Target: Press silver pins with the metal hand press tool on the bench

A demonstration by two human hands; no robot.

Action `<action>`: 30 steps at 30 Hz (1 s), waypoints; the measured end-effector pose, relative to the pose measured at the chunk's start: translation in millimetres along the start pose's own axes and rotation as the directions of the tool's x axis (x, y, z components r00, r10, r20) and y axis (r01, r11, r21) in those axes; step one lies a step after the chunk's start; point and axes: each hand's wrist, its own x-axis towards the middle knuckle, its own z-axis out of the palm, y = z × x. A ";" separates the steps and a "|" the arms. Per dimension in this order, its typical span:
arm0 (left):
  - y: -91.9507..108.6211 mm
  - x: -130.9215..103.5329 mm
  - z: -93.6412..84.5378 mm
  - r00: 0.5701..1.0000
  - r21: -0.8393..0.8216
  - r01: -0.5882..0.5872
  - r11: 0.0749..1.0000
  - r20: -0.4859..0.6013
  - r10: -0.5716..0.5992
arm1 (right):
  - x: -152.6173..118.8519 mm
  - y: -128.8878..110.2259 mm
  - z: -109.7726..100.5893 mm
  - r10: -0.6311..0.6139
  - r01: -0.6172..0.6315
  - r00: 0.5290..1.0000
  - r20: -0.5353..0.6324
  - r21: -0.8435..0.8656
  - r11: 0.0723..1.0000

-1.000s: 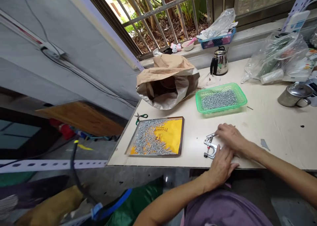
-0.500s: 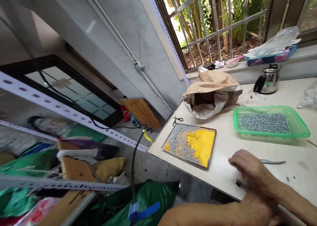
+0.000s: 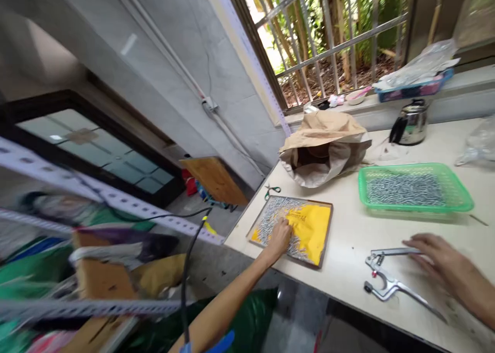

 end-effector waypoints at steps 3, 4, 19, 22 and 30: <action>-9.5 -2.4 9.6 0.999 -0.013 -0.042 0.999 0.003 0.042 | -26.5 -22.2 1.3 0.082 -0.090 0.975 0.208 0.030 0.995; -13.2 -1.2 12.4 0.999 -0.024 -0.032 0.999 -0.008 0.032 | -32.1 -27.6 0.5 0.116 -0.122 0.960 0.255 0.010 0.992; 167.9 -30.9 -9.1 0.963 -0.812 0.006 0.584 0.161 0.214 | -46.6 -53.7 3.6 0.329 -0.274 0.800 0.502 -0.183 0.944; 169.5 -33.0 6.9 0.962 -0.778 -0.050 0.626 0.131 0.240 | -46.1 -56.3 0.7 0.329 -0.262 0.800 0.502 -0.200 0.944; 153.4 -49.1 39.3 0.838 -0.439 -0.546 0.714 -0.264 0.478 | -55.2 -49.1 13.1 0.290 -0.240 0.847 0.445 -0.166 0.956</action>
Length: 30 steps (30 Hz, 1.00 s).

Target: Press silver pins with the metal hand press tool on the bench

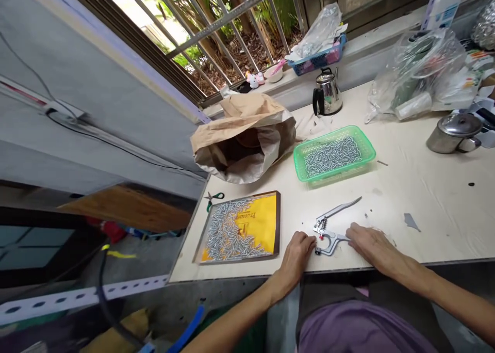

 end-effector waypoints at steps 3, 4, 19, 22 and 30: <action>1.8 -3.8 -1.6 0.998 0.133 -0.061 0.989 0.034 0.057 | 0.8 2.2 7.1 0.000 0.000 0.999 -0.041 -0.012 1.000; 2.7 -3.5 -3.4 0.994 0.182 -0.090 0.979 0.071 0.078 | 0.8 2.6 8.2 -0.006 0.005 0.999 -0.044 -0.016 1.000; 15.6 34.5 -25.0 0.615 -0.500 0.786 0.363 0.579 -0.534 | -13.1 4.8 19.0 -0.094 0.102 0.992 -0.083 0.099 0.990; 20.0 34.1 -27.9 0.580 -0.475 0.813 0.335 0.612 -0.538 | -17.1 0.8 18.1 -0.119 0.126 0.988 -0.098 0.072 0.989; 27.2 36.7 -30.1 0.531 -0.426 0.847 0.319 0.642 -0.553 | -15.7 -6.8 9.4 -0.134 0.133 0.981 -0.143 -0.015 0.991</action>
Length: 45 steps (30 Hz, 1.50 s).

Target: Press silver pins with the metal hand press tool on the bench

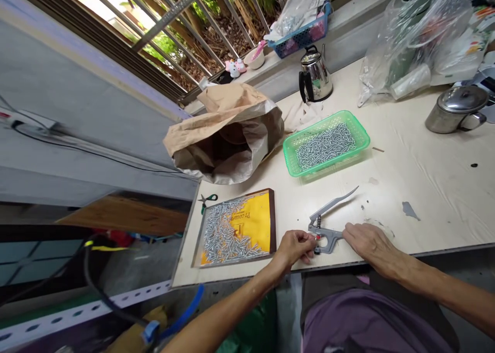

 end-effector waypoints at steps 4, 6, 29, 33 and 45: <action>2.9 -0.1 3.0 0.998 0.050 0.051 0.997 0.031 -0.052 | -2.3 6.0 2.6 -0.001 -0.002 0.998 0.070 0.048 0.999; 5.0 0.5 4.7 0.995 0.098 0.084 0.992 0.046 -0.089 | -8.4 11.7 8.8 -0.001 -0.007 0.997 0.082 0.107 0.994; -8.9 -11.5 12.8 0.982 0.029 0.183 0.983 0.039 -0.185 | 39.3 37.1 -18.2 0.000 0.011 0.989 0.148 -0.069 0.998; -7.4 -12.4 13.8 0.983 0.024 0.179 0.983 0.039 -0.180 | 41.2 33.3 -20.4 -0.001 0.019 0.989 0.149 -0.121 0.992; -10.5 -14.7 28.3 0.682 0.718 -0.557 0.417 0.109 0.723 | 32.3 18.2 -21.0 0.051 -0.031 0.991 0.125 -0.155 0.987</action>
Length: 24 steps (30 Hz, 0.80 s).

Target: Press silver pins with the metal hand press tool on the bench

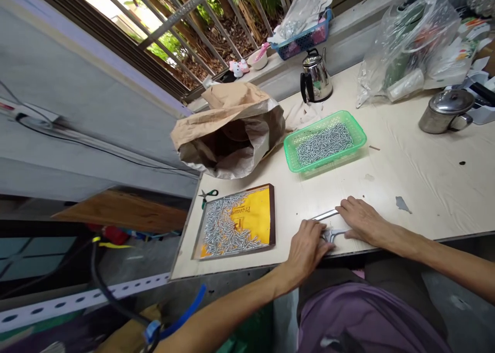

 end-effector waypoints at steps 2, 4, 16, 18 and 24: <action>-0.4 14.7 7.6 0.983 0.056 -0.185 0.981 0.012 0.184 | -1.5 0.5 0.6 0.000 0.000 1.000 -0.010 0.007 1.000; -2.3 28.9 13.4 0.960 0.081 -0.280 0.957 0.058 0.275 | -3.4 1.7 -0.5 -0.005 0.005 1.000 0.004 0.026 1.000; 10.5 49.4 14.4 0.957 0.223 -0.271 0.936 0.165 0.238 | -18.1 8.7 2.7 0.039 -0.035 0.998 -0.058 0.077 0.996; 10.2 52.1 16.2 0.965 0.226 -0.250 0.942 0.137 0.223 | -16.2 10.4 9.2 0.021 -0.013 0.996 -0.084 0.089 0.996; 5.3 55.8 18.6 0.964 0.221 -0.262 0.939 0.101 0.245 | -11.9 14.2 4.3 0.050 -0.044 0.997 -0.064 0.099 0.994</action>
